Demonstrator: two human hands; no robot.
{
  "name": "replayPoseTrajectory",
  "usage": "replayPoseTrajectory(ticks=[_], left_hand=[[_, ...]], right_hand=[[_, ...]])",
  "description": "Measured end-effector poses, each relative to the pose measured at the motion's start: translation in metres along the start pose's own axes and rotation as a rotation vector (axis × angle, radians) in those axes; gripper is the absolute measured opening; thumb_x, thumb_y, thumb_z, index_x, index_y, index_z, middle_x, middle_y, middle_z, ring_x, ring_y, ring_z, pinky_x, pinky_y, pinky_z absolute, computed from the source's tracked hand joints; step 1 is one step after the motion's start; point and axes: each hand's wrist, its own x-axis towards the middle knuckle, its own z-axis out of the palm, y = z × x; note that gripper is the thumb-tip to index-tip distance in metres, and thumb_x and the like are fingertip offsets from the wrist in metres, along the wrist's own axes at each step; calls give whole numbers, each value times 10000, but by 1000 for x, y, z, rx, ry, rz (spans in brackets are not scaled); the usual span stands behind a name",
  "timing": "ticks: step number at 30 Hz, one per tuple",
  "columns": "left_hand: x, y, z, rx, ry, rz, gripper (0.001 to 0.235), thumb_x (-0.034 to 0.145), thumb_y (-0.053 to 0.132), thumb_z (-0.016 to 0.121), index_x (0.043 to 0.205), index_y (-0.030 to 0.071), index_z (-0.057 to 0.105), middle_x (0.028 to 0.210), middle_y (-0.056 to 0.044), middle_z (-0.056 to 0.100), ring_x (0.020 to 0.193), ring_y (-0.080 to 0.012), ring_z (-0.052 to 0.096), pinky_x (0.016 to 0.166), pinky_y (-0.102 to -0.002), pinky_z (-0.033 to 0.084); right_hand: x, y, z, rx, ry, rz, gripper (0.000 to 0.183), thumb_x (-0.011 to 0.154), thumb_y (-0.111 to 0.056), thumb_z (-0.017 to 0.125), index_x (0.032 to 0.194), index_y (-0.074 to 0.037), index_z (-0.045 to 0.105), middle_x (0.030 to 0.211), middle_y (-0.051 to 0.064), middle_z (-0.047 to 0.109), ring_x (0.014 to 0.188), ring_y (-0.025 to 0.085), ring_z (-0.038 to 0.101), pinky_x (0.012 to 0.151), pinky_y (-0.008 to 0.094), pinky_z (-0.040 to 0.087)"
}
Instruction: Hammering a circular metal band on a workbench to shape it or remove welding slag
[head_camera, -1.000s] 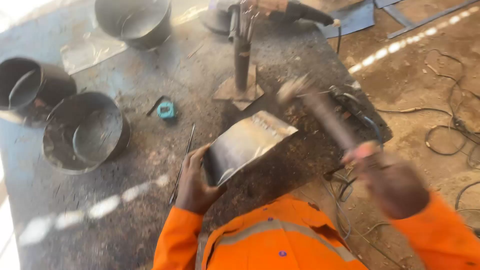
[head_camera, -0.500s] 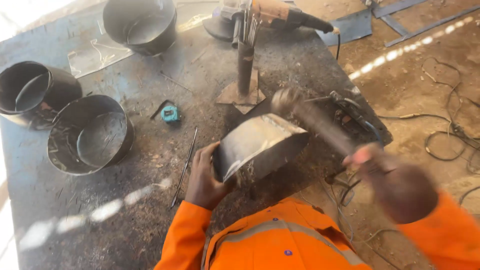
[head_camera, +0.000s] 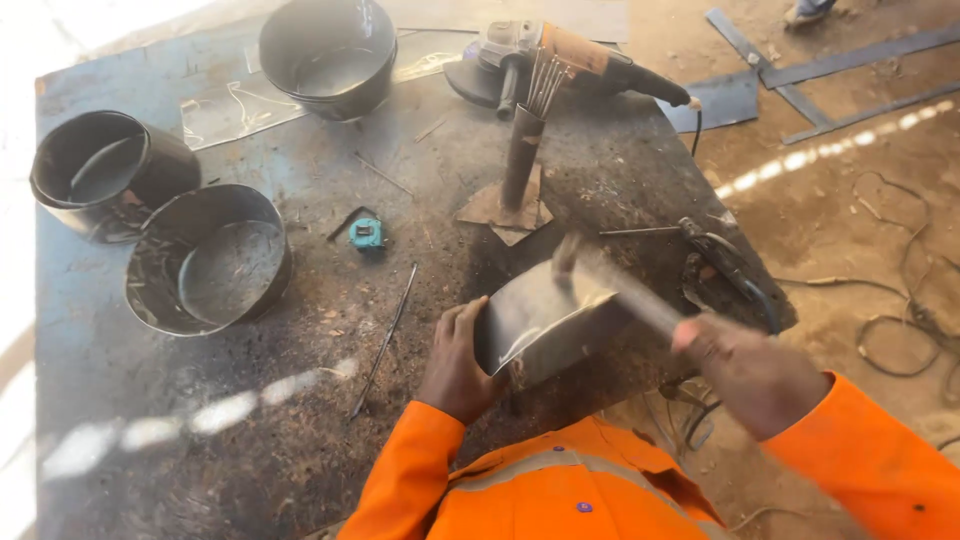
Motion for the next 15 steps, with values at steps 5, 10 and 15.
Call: replayPoseTrajectory(ticks=[5, 10, 15], left_hand=[[2, 8, -1, -126, 254, 312, 807, 711, 309, 758, 1430, 45, 507, 1348, -190, 536, 1292, -364, 507, 1077, -488, 442], [10, 9, -3, -75, 326, 289, 933, 679, 378, 841, 1503, 167, 459, 1373, -95, 503, 1319, -339, 495, 998, -525, 513], [32, -36, 35, 46, 175, 139, 1072, 700, 353, 857, 1588, 224, 270, 1430, -75, 388, 1407, -311, 389, 1125, -547, 444]], right_hand=[[53, 148, -27, 1240, -284, 64, 596, 1042, -499, 434, 1479, -143, 629, 645, 95, 442, 454, 224, 380, 387, 378, 266], [254, 405, -53, 1363, -200, -275, 430, 1006, -399, 467, 1304, -139, 634, 633, 76, 454, 455, 212, 428, 396, 361, 322], [207, 408, 33, 1526, -73, -665, 233, 961, -267, 502, 1086, -126, 639, 618, 56, 470, 455, 204, 487, 407, 347, 391]])
